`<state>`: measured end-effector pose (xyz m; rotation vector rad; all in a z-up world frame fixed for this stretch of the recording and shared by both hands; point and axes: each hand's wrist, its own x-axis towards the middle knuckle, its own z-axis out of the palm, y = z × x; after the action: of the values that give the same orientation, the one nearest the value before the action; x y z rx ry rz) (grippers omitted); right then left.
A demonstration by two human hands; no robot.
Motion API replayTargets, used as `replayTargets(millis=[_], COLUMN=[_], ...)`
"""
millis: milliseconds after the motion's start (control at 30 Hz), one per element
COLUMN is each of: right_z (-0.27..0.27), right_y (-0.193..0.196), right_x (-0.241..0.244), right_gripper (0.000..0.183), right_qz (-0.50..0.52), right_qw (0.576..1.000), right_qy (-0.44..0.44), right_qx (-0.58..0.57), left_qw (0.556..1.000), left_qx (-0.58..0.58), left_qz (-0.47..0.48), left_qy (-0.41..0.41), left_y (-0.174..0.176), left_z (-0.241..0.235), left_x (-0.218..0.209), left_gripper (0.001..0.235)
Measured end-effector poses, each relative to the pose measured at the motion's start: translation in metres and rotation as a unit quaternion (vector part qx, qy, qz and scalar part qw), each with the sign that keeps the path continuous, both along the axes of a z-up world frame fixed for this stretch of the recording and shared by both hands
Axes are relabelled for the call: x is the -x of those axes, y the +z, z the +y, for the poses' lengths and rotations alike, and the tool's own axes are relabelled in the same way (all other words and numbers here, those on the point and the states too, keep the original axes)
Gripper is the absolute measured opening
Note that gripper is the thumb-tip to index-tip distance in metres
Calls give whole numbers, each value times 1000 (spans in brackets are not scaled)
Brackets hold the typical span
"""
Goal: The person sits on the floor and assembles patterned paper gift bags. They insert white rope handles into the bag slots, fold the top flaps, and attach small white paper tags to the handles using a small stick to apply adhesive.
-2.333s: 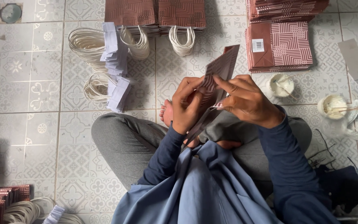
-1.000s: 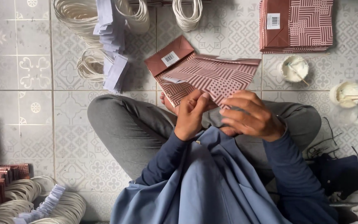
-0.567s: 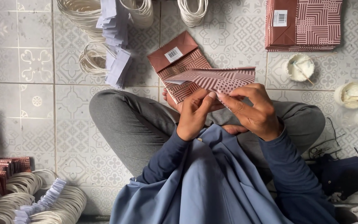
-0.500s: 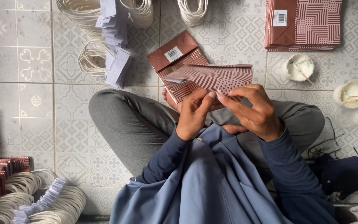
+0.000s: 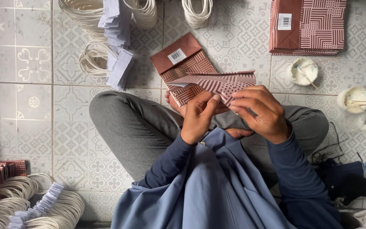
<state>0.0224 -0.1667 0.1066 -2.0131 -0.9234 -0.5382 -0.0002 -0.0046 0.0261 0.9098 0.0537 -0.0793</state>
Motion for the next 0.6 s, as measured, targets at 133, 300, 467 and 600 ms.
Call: replayTargets(millis=[133, 300, 467, 600], right_z=[0, 7, 9, 5], right_y=[-4, -4, -11, -28], right_x=[-3, -2, -2, -4], right_gripper=[9, 3, 5, 11], right_qz=[-19, -68, -147, -139], right_qw=[1000, 997, 982, 981], right_qy=[-2, -22, -49, -48], right_qx=[9, 40, 113, 123], left_qw=[998, 963, 957, 964], left_qx=[-55, -245, -261, -238], left_qz=[-28, -111, -116, -108], left_qy=[4, 27, 41, 55], left_y=[-14, 7, 12, 9], left_z=[5, 9, 7, 4], left_x=[-2, -3, -2, -5], left_gripper=[24, 30, 30, 30])
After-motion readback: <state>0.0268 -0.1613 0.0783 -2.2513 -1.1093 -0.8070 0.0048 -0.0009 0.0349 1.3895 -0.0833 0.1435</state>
